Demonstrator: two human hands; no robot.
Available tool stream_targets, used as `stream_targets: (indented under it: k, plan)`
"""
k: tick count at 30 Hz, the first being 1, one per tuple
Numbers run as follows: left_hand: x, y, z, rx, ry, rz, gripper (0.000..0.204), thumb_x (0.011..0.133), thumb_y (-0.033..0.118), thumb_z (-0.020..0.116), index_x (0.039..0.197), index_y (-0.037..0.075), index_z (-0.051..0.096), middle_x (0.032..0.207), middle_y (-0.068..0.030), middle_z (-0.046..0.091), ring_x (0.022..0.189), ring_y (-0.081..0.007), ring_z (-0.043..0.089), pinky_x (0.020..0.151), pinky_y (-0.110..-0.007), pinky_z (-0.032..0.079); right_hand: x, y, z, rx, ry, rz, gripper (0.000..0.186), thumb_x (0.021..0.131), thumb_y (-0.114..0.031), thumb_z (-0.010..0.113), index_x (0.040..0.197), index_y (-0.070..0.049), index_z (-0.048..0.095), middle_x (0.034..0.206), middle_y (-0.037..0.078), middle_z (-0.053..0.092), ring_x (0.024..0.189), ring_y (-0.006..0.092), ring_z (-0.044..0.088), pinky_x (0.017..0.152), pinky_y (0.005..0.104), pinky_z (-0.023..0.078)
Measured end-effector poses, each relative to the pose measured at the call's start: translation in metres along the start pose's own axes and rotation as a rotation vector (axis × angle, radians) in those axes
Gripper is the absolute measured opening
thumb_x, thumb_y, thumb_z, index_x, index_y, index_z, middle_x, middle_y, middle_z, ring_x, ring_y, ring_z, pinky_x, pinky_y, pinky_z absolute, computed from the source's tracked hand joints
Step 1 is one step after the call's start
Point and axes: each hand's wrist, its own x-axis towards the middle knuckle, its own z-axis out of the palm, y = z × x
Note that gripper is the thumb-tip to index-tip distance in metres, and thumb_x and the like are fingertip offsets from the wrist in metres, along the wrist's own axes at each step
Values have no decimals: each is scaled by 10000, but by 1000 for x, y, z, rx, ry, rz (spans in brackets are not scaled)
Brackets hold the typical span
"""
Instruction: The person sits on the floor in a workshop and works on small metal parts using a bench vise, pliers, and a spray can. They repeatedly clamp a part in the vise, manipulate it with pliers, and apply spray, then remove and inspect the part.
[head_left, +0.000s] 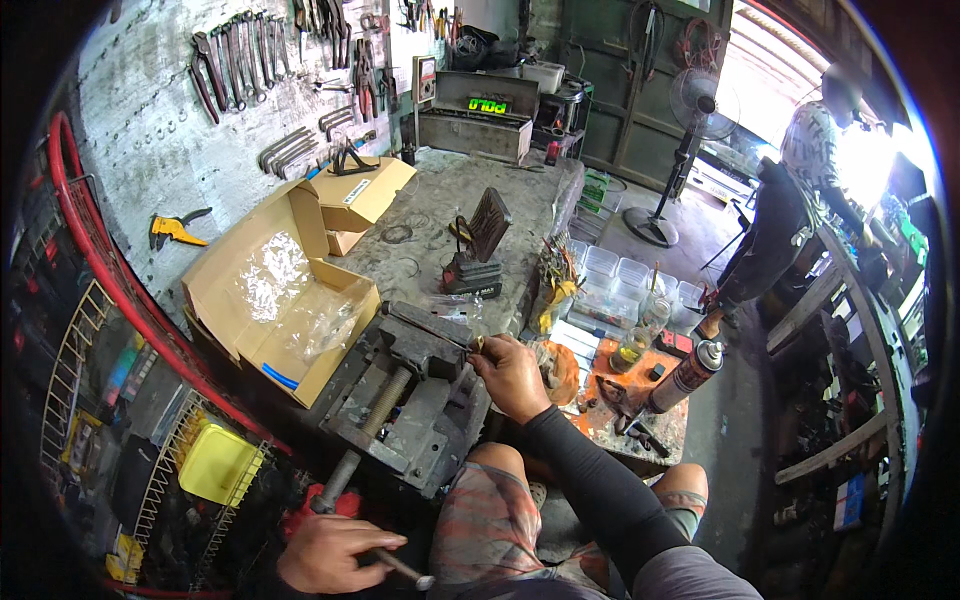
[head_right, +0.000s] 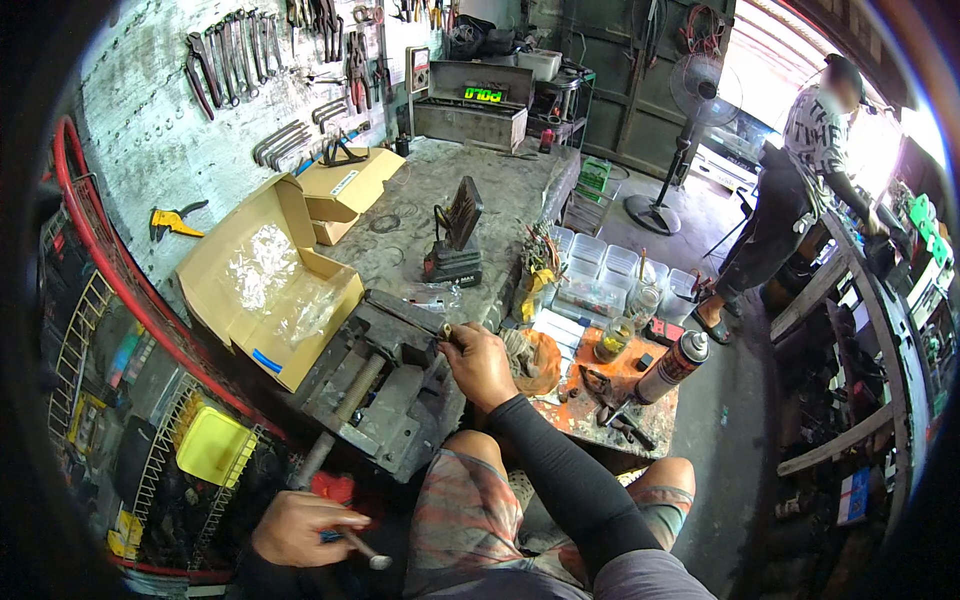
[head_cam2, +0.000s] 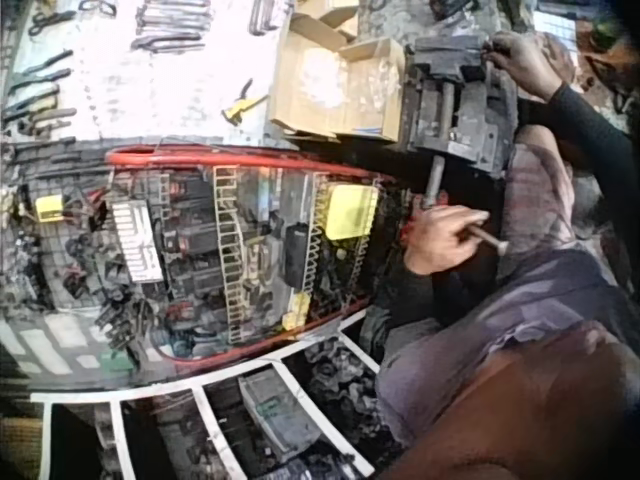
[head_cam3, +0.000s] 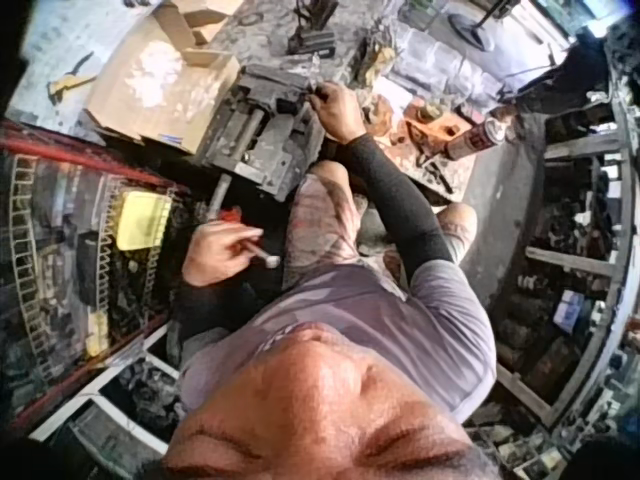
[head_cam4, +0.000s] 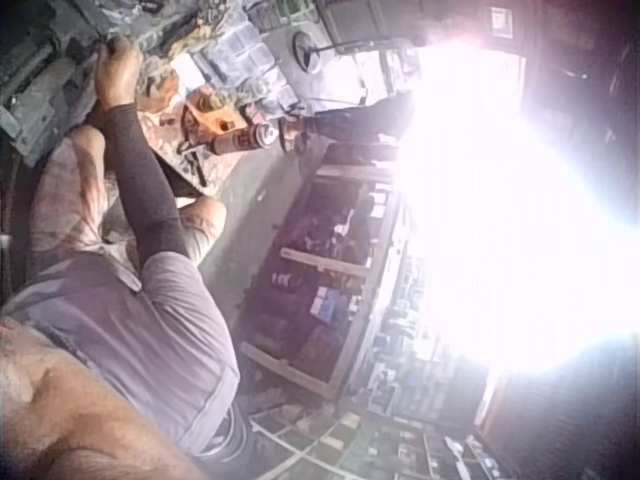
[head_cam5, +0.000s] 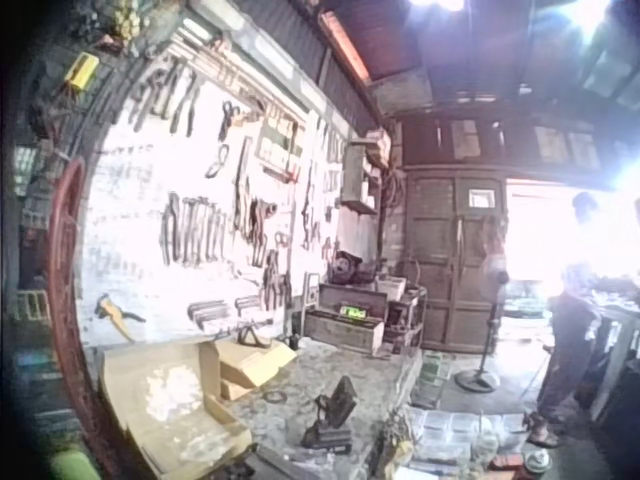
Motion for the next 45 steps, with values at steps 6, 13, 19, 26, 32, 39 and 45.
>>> stream_targets:
  k: [6, 13, 19, 26, 32, 39, 45]
  plan:
    - [16, 7, 24, 448, -149, -64, 354, 823, 351, 852, 1107, 142, 829, 916, -41, 802, 802, -263, 791, 702, -414, 639, 2, -1, 1, -29, -10, -8, 223, 925, -130, 819, 1106, -8, 773, 1011, 213, 728, 982, 430, 718, 864, 483, 566]
    - [47, 3, 79, 391, -387, 270, 396, 860, 414, 811, 1091, 94, 788, 810, -89, 745, 814, -321, 777, 725, -456, 626, 0, 7, 1, 40, -19, 54, 267, 914, -101, 811, 1163, -10, 773, 1057, 223, 763, 985, 411, 744, 873, 463, 585]
    - [53, -53, 118, 587, -699, -181, 689, 972, 716, 648, 955, 45, 806, 859, -171, 791, 832, -372, 786, 715, -489, 617, -1, 8, 1, 46, 4, 41, 293, 915, -83, 799, 1193, 2, 770, 1115, 233, 779, 1045, 415, 757, 917, 453, 595]
    - [10, -48, 130, 185, -40, -5, 362, 986, 402, 761, 990, 40, 786, 918, -158, 779, 894, -320, 756, 827, -430, 603, -6, 4, 0, 101, 26, -42, 201, 938, -83, 756, 1112, 9, 721, 1033, 240, 721, 1009, 467, 695, 883, 515, 563]
    - [-77, -77, 219, -248, 825, -792, 94, 947, 94, 777, 947, 16, 724, 770, -15, 658, 688, -115, 605, 651, -306, 492, 2, -14, 9, 180, 34, -139, 251, 936, -67, 744, 1172, 16, 728, 1040, 250, 714, 1006, 460, 690, 890, 507, 567]
    - [-50, -75, 186, -836, 993, -691, 504, 997, 23, 749, 1381, 75, 427, 1104, -79, 638, 1030, -173, 645, 911, -346, 559, 8, -6, -11, 58, 100, -45, 224, 940, -96, 767, 1135, 14, 759, 994, 225, 719, 949, 436, 716, 843, 481, 577]
    - [-57, -109, 227, -893, 978, -823, 524, 1010, 35, 730, 1420, 120, 415, 1116, -85, 684, 932, -178, 690, 802, -324, 572, 0, 0, 0, 105, 95, -53, 231, 936, -95, 759, 1132, 27, 743, 1010, 247, 713, 965, 458, 707, 868, 506, 570]
